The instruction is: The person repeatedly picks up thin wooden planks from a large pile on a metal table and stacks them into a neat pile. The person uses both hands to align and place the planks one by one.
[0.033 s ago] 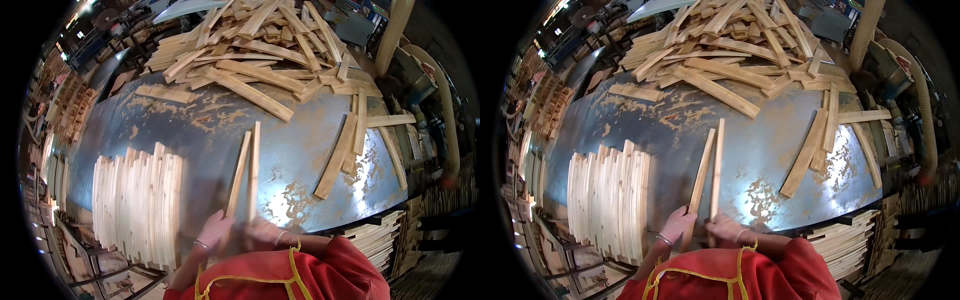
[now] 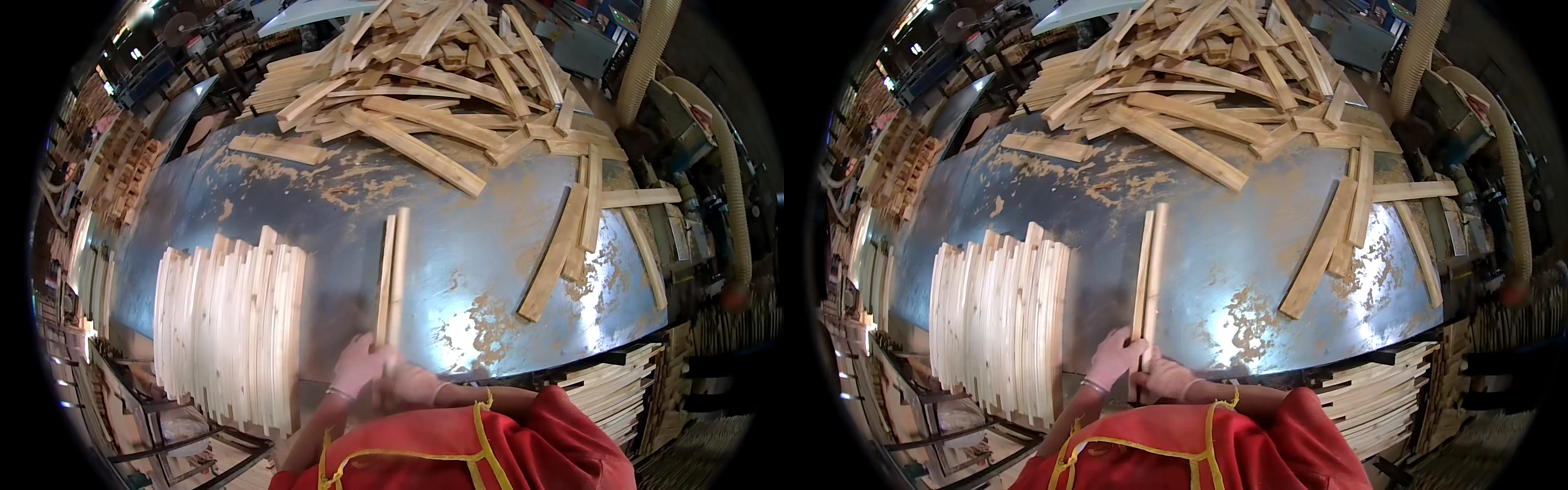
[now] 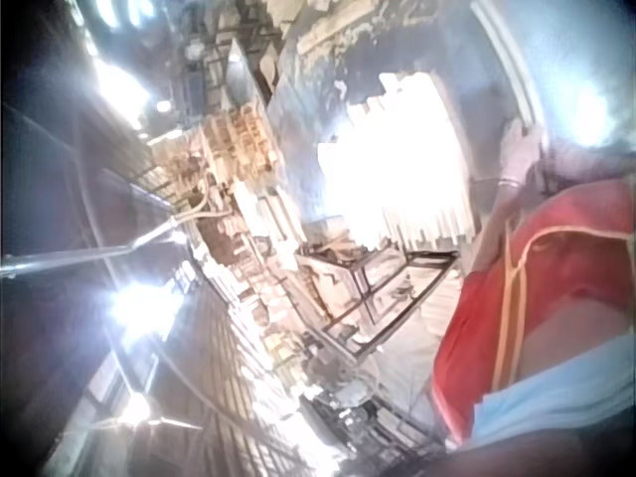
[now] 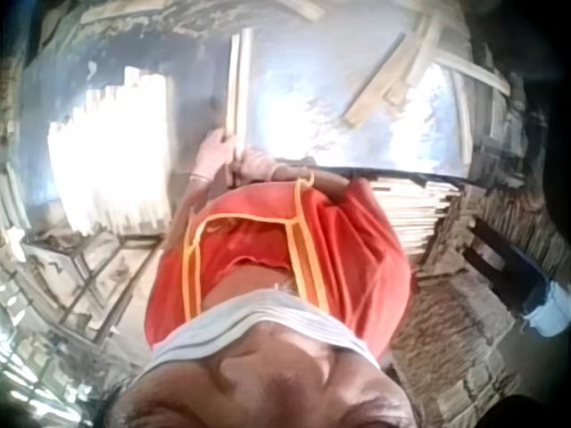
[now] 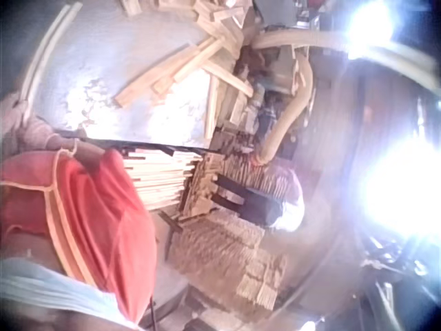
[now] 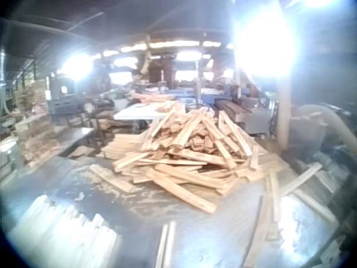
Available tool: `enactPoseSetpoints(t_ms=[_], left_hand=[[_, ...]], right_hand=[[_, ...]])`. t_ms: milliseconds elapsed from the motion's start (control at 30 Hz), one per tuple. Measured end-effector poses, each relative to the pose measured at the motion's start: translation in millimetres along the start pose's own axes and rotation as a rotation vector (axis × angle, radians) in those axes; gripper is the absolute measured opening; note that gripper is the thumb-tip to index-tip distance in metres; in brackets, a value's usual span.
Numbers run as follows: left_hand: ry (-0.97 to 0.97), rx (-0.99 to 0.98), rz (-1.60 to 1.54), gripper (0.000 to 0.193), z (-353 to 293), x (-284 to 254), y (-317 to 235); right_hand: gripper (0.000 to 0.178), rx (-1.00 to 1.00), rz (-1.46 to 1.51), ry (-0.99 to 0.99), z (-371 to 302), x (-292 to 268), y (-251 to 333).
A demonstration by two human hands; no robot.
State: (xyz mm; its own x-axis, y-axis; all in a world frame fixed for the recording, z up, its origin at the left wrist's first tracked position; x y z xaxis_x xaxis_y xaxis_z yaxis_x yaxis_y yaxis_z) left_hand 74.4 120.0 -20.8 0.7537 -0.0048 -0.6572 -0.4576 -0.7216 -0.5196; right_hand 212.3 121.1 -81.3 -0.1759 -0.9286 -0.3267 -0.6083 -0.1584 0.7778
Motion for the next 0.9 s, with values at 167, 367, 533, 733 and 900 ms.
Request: enactPoseSetpoints(t_ms=[167, 367, 533, 733, 900], left_hand=[[-0.201, -0.146, 0.064, 0.053, -3, -39, 35], [-0.746, 0.007, 0.515, 0.073, -65, -101, 120], [-0.881, 0.012, 0.735, 0.100, -27, -93, 90], [-0.614, 0.152, 0.534, 0.088, 78, -26, -23], [-0.637, 0.107, 0.520, 0.081, 109, -12, -28]], right_hand=[[0.068, -0.458, -0.086, 0.211, 16, -2, 73], [0.084, -0.234, 0.231, -0.095, 31, -198, -35], [0.082, -0.104, 0.133, -0.551, 21, -412, -58], [0.090, -0.002, -0.702, -0.782, 99, -582, -18], [0.112, 0.084, -0.975, -0.722, 179, -641, -2]])
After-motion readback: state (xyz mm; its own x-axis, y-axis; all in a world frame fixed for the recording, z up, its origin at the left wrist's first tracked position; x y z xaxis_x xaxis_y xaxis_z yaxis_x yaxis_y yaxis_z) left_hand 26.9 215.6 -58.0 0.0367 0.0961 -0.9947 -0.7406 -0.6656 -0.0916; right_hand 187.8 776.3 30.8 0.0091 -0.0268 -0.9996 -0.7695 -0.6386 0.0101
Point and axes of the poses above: each hand's wrist, its own z-axis towards the middle knuckle, its own x-axis out of the palm, y = z × x, the point moved 9 cm from there along z, towards the middle knuckle, and after that the axes turned 9 degrees about -x, right-handed, at the moved point
